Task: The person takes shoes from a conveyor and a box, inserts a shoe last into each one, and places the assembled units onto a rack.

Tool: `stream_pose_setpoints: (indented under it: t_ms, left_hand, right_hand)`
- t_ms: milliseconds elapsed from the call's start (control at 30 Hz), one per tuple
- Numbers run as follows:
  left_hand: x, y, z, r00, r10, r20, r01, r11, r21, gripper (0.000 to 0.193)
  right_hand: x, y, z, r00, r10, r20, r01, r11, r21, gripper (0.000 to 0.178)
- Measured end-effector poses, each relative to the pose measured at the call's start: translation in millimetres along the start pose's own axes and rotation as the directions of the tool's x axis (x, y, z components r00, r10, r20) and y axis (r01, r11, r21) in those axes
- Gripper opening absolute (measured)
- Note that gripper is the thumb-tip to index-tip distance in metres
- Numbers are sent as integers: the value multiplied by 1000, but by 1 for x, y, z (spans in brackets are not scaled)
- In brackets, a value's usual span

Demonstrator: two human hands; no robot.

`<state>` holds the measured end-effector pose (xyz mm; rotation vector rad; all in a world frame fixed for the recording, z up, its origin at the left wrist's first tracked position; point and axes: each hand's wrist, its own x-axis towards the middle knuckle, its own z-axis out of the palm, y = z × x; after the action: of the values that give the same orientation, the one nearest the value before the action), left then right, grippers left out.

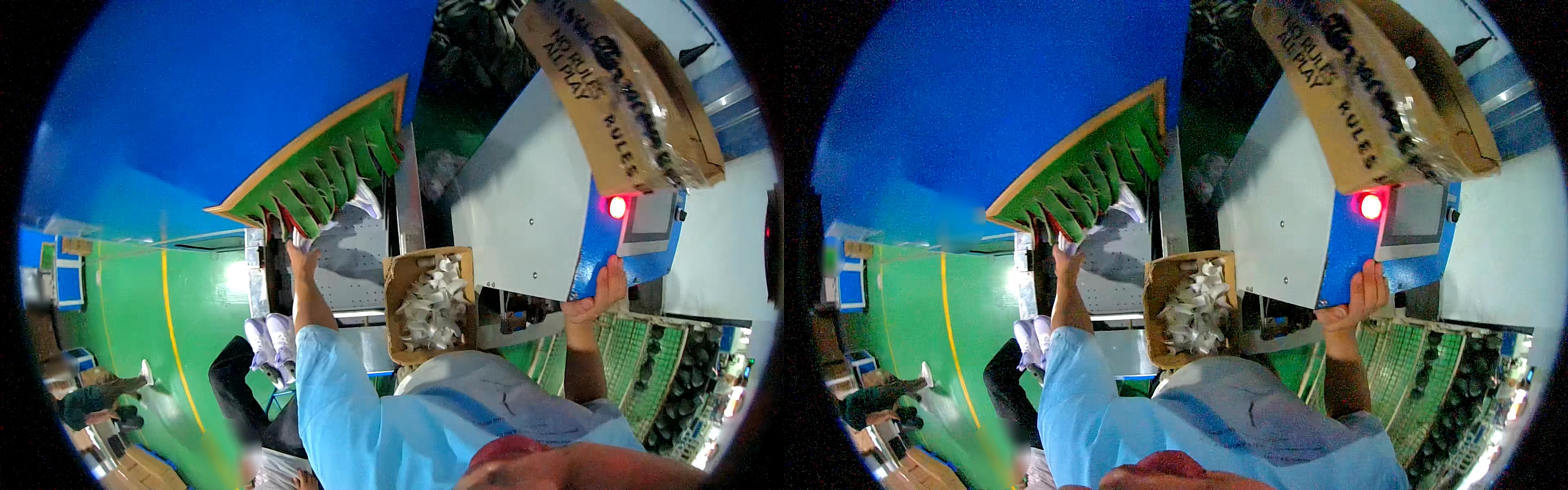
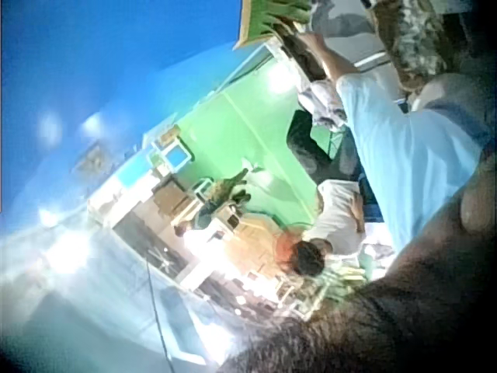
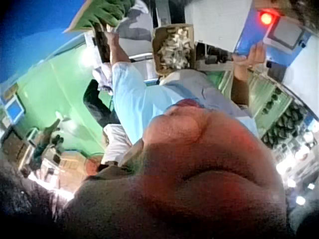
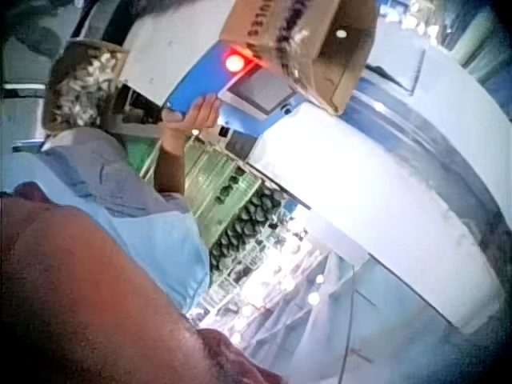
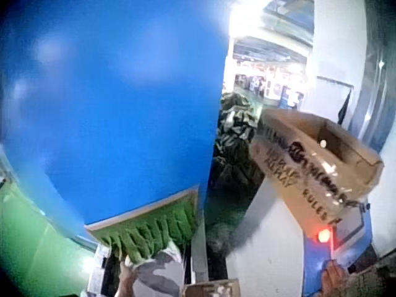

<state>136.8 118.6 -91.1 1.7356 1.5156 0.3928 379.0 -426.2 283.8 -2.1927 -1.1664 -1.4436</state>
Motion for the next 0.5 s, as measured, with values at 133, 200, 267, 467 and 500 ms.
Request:
stream_pose_setpoints:
  t_ms: [133, 200, 267, 467, 500]
  left_hand:
    - [-48, 31, 59, 980, 105, -172, -79, 986, 147, 58]
    - [-71, 26, 61, 953, 138, -271, -72, 968, 242, 55]
    - [-90, 47, 53, 950, -298, 95, 313, 897, -314, 46]
    - [-202, 63, -61, 647, 200, 736, 554, 541, -633, 40]
    - [-233, 84, -84, 579, 268, 770, 505, 624, -596, 48]
  right_hand:
    - [-5, 7, -4, 997, -70, 19, 71, 993, -92, 54]
    - [-3, 0, -4, 999, 7, 36, -4, 997, -79, 52]
    - [-3, 0, -5, 999, 24, 34, -22, 999, -42, 52]
    - [26, -40, -26, 928, 301, 220, -334, 934, 129, 41]
    - [20, -49, -33, 931, 319, 177, -355, 903, 241, 41]
